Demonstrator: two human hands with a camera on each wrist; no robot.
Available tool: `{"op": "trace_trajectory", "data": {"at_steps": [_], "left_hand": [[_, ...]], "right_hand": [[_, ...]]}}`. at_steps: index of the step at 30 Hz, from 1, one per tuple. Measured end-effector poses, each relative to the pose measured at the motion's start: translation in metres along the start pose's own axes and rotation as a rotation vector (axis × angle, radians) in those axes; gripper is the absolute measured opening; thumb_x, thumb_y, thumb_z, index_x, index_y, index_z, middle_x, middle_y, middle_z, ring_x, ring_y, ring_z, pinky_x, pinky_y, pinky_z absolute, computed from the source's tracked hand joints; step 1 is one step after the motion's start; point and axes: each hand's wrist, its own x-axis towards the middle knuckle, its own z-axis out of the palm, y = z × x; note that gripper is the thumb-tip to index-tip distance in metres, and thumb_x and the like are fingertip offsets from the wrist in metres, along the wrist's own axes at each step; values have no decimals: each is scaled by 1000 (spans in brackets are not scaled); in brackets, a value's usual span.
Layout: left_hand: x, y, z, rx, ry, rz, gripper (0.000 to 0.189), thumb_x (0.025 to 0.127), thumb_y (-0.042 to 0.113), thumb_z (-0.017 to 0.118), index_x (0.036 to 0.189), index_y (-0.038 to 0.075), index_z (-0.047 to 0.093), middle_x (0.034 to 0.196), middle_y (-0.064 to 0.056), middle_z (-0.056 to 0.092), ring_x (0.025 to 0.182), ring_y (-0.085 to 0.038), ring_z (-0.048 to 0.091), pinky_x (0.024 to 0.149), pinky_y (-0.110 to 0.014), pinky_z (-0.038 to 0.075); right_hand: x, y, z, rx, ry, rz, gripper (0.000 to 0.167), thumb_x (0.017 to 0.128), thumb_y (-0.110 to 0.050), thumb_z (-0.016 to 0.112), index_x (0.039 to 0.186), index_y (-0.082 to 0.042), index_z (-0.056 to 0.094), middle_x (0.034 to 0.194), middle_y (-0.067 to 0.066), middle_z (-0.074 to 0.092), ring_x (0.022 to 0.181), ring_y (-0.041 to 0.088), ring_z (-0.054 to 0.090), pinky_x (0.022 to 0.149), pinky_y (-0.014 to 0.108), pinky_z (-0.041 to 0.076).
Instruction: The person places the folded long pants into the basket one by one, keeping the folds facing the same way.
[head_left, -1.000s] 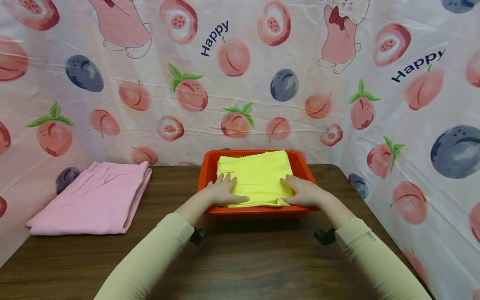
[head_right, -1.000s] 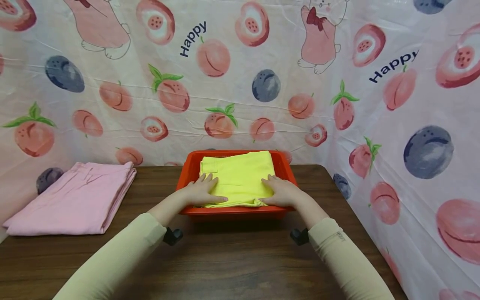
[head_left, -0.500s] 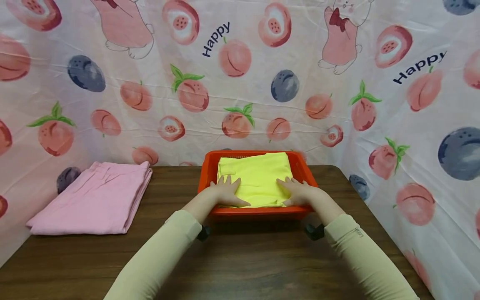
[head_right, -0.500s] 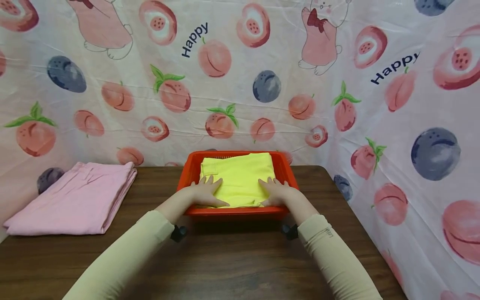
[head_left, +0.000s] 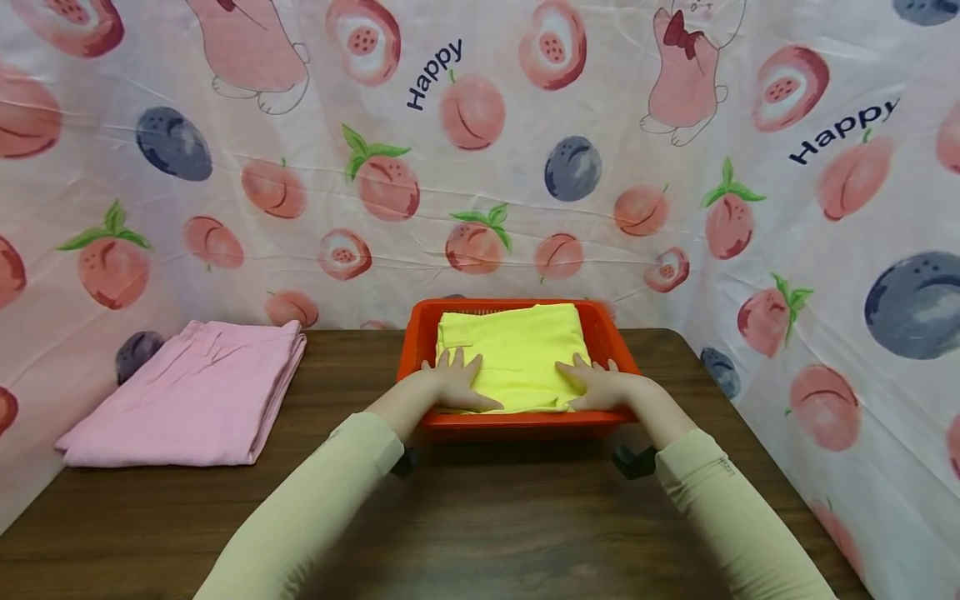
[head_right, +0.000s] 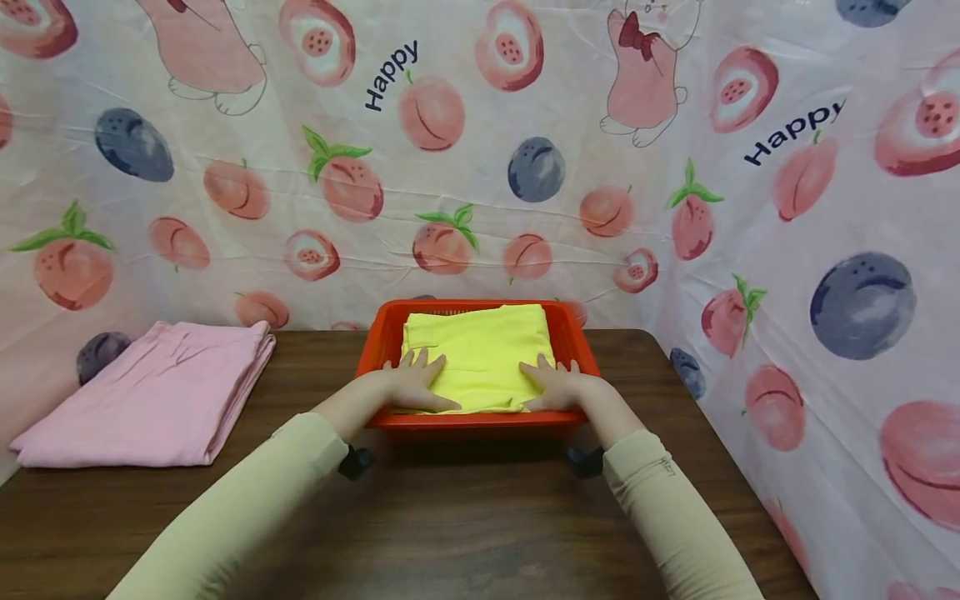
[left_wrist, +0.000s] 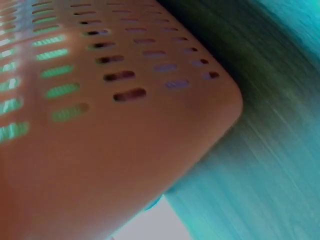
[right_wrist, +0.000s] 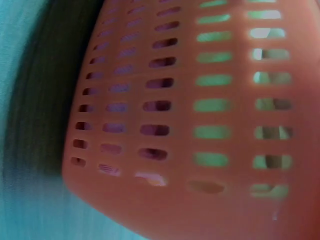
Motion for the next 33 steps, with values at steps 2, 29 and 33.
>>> {"op": "trace_trajectory", "data": {"at_steps": [2, 29, 33], "left_hand": [[0, -1, -1, -15, -7, 11, 101, 82, 70, 52, 155, 13, 12, 157, -20, 1, 142, -41, -3, 105, -67, 4], [-3, -3, -59, 75, 195, 32, 65, 96, 48, 51, 149, 12, 37, 149, -16, 35, 136, -34, 31, 105, -60, 23], [-1, 3, -67, 99, 209, 4, 66, 95, 49, 50, 148, 12, 37, 149, -16, 34, 135, -37, 32, 103, -63, 23]], "right_hand": [[-2, 2, 1, 12, 24, -28, 79, 93, -38, 59, 152, -4, 20, 154, 30, 4, 137, 53, 3, 104, 65, -7], [5, -18, -48, -23, 314, -26, 52, 96, -25, 58, 141, -1, 45, 141, 19, 46, 131, 34, 39, 107, 49, 27], [13, -18, -51, -2, 325, -3, 54, 96, -22, 57, 142, 2, 43, 143, 21, 42, 133, 36, 35, 109, 49, 24]]}}
